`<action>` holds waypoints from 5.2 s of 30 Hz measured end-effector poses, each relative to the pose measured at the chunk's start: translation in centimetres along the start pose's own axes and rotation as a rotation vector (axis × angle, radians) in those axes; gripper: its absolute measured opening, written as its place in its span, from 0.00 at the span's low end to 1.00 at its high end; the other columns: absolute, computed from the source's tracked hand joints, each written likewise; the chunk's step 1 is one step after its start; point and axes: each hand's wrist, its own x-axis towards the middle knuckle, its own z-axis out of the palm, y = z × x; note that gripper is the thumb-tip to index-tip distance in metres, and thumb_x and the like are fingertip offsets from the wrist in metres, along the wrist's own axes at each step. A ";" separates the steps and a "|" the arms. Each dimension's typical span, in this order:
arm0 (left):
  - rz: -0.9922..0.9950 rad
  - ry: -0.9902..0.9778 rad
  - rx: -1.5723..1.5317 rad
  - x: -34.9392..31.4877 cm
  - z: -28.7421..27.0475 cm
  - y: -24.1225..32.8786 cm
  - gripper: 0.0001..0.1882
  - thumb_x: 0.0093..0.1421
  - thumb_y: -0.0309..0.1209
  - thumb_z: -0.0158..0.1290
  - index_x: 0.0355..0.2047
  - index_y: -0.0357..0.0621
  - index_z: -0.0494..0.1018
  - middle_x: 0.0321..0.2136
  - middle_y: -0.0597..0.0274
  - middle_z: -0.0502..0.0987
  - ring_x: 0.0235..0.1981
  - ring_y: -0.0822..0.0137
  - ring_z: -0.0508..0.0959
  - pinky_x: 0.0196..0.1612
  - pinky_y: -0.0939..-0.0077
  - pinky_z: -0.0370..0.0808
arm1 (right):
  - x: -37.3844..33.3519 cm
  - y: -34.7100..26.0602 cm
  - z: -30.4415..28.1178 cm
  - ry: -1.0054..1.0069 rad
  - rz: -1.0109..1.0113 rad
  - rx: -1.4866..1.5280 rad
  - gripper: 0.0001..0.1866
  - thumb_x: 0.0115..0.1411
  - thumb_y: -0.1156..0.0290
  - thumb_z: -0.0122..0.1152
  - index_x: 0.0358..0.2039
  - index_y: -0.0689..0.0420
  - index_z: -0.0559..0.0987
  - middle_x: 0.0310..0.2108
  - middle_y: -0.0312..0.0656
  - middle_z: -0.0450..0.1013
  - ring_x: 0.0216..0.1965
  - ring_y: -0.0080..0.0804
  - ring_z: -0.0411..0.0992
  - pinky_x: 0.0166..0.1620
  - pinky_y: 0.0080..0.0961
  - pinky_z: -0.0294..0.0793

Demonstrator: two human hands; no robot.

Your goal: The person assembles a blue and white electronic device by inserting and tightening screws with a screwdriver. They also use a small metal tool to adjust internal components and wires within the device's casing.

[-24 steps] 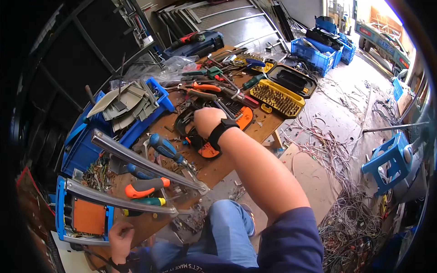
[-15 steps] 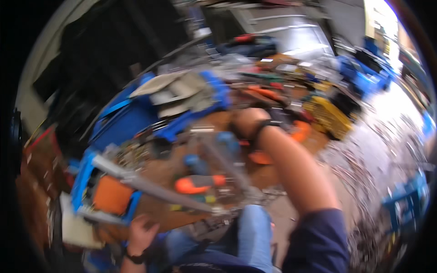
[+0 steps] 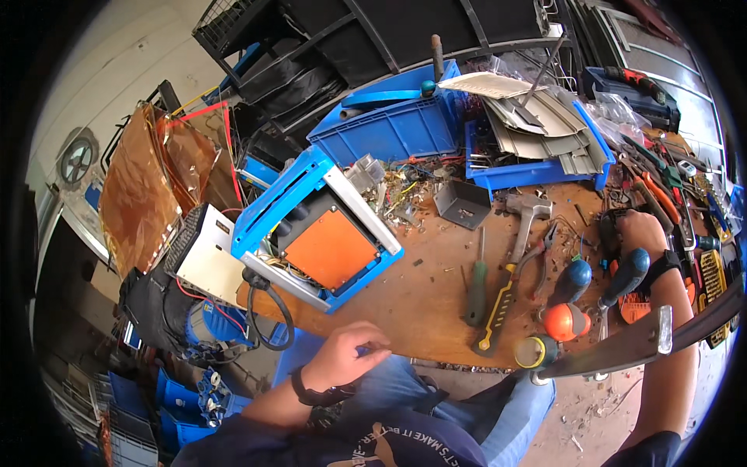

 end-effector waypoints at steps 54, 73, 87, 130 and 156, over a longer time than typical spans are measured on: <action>-0.040 0.566 -0.056 -3.3 -10.7 -4.2 0.08 0.57 0.22 0.60 0.37 0.34 0.76 0.27 0.51 0.76 0.25 0.57 0.76 0.32 0.66 0.72 | 0.0 -48.4 -20.3 -0.093 -0.151 2.076 0.11 0.68 0.69 0.58 0.37 0.65 0.82 0.31 0.35 0.79 0.30 0.17 0.72 0.31 0.17 0.74; 0.253 0.616 0.441 -2.2 -21.4 -2.8 0.19 0.57 0.25 0.60 0.49 0.33 0.75 0.52 0.46 0.74 0.51 0.47 0.74 0.56 0.58 0.71 | 3.8 -49.5 -21.8 -0.033 0.035 2.068 0.12 0.68 0.68 0.57 0.32 0.62 0.83 0.19 0.32 0.74 0.16 0.13 0.68 0.20 0.12 0.68; 0.125 0.220 0.612 0.5 -22.7 -1.7 0.38 0.50 0.31 0.67 0.60 0.35 0.65 0.61 0.40 0.65 0.63 0.43 0.64 0.65 0.56 0.63 | 3.9 -49.4 -21.6 -0.016 0.008 2.035 0.11 0.67 0.70 0.58 0.31 0.64 0.83 0.19 0.33 0.74 0.18 0.15 0.68 0.21 0.14 0.67; 0.187 0.387 0.840 4.7 -20.4 -3.9 0.34 0.49 0.24 0.63 0.58 0.35 0.66 0.51 0.44 0.74 0.54 0.46 0.73 0.60 0.49 0.66 | 4.3 -48.4 -19.5 0.357 -0.321 0.604 0.09 0.62 0.64 0.57 0.34 0.56 0.73 0.34 0.43 0.70 0.35 0.40 0.77 0.32 0.36 0.77; 0.173 0.392 0.798 4.8 -20.2 -4.1 0.36 0.47 0.21 0.63 0.59 0.34 0.67 0.53 0.43 0.73 0.55 0.44 0.72 0.61 0.45 0.65 | 8.8 -41.6 -26.7 0.801 -0.704 -0.051 0.05 0.49 0.68 0.61 0.24 0.52 0.74 0.22 0.35 0.70 0.26 0.32 0.75 0.30 0.29 0.74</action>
